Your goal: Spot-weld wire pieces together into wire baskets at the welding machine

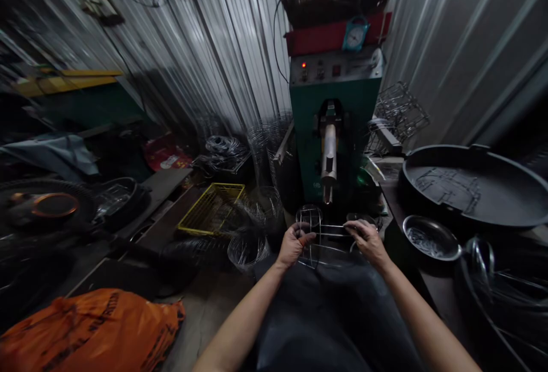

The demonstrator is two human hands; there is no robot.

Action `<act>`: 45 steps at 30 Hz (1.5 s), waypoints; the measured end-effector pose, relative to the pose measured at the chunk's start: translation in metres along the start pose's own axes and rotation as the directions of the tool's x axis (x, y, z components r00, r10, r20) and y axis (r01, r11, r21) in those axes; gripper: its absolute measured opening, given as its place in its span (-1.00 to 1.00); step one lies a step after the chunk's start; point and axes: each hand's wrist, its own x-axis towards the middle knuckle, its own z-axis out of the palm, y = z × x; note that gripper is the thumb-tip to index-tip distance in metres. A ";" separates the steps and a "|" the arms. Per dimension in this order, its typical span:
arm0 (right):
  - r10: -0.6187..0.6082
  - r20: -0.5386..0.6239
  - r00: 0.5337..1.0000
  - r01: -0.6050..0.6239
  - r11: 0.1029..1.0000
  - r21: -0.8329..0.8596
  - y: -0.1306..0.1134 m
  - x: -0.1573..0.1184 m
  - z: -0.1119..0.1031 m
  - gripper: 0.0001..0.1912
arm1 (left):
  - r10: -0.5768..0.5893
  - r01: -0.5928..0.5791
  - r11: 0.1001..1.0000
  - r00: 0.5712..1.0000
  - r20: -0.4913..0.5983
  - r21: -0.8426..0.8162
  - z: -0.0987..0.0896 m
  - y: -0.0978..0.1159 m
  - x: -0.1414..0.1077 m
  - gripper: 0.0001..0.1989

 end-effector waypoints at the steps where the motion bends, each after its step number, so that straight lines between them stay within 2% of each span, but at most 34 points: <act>1: -0.006 0.004 1.000 0.006 1.000 0.000 0.003 0.003 0.000 -0.72 | -0.004 0.004 1.000 1.000 0.001 -0.003 0.001 -0.001 0.003 -0.55; 15: -0.002 -0.014 1.000 0.002 1.000 -0.007 0.019 0.035 -0.011 -0.70 | 0.039 -0.041 0.998 0.999 -0.038 -0.047 0.017 -0.008 0.038 -0.58; 23: -0.021 -0.022 1.000 0.020 1.000 -0.021 0.032 0.044 -0.014 -0.71 | 0.027 -0.029 0.998 0.999 -0.030 -0.047 0.025 -0.008 0.048 -0.59; 45: 0.003 0.001 1.000 -0.003 0.998 0.067 0.036 0.060 -0.012 -0.73 | -0.043 0.038 0.991 0.998 -0.038 -0.127 0.024 -0.006 0.063 -0.54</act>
